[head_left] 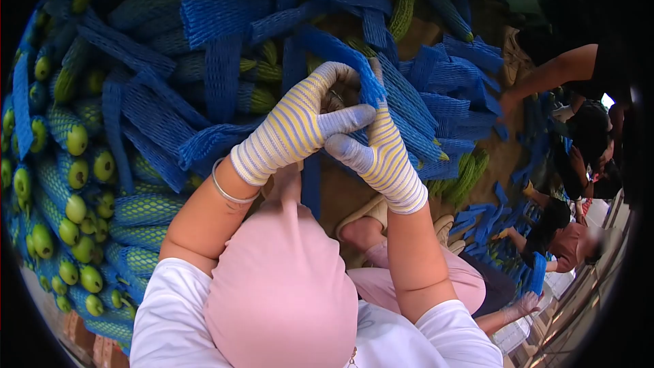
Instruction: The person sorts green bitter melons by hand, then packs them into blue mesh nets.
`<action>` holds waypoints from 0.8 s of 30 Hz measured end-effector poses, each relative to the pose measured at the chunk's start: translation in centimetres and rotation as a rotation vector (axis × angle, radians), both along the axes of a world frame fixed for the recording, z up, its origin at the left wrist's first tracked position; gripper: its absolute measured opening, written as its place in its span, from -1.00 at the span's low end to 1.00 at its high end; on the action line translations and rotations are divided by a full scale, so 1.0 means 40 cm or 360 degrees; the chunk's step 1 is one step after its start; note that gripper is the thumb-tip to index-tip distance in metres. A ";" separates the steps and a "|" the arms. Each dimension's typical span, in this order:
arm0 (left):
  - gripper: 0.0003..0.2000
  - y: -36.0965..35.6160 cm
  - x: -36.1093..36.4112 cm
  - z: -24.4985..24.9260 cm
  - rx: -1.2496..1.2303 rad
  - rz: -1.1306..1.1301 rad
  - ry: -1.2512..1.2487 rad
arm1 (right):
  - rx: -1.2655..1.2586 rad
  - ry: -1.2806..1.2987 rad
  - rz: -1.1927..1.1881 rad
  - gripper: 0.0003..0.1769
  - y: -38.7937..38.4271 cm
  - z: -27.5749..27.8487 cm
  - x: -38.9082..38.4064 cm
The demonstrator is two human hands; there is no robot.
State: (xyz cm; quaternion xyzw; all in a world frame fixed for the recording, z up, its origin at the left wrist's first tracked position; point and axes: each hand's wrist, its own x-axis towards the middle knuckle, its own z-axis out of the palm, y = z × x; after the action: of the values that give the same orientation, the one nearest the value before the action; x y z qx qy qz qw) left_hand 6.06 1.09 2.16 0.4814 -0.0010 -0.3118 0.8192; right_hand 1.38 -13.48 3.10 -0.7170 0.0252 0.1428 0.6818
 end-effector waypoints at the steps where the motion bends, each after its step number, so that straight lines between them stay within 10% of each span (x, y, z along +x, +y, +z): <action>1: -0.79 -0.001 -0.006 -0.009 0.0130 -0.0003 -0.0158 | -0.0006 0.0028 0.0007 0.29 0.004 0.008 -0.002; 5: -0.80 0.017 0.009 -0.013 0.0397 -0.0121 -0.0308 | -0.0245 0.0069 0.0136 0.35 -0.005 0.031 0.006; 11: -0.84 0.011 0.010 -0.012 0.0196 -0.0155 -0.0053 | 0.0641 0.0464 -0.0155 0.12 -0.004 0.045 0.006; 24: -0.84 0.038 -0.007 0.023 0.0122 -0.0149 -0.0212 | 0.0402 0.0379 -0.0504 -0.40 -0.043 0.064 -0.027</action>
State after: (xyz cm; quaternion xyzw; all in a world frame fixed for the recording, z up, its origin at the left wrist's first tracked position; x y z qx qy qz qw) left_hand 5.80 2.62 3.10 0.5314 -0.0661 -0.3169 0.7828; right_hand 0.31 -15.21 5.64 -0.5913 0.1995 0.1195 0.7722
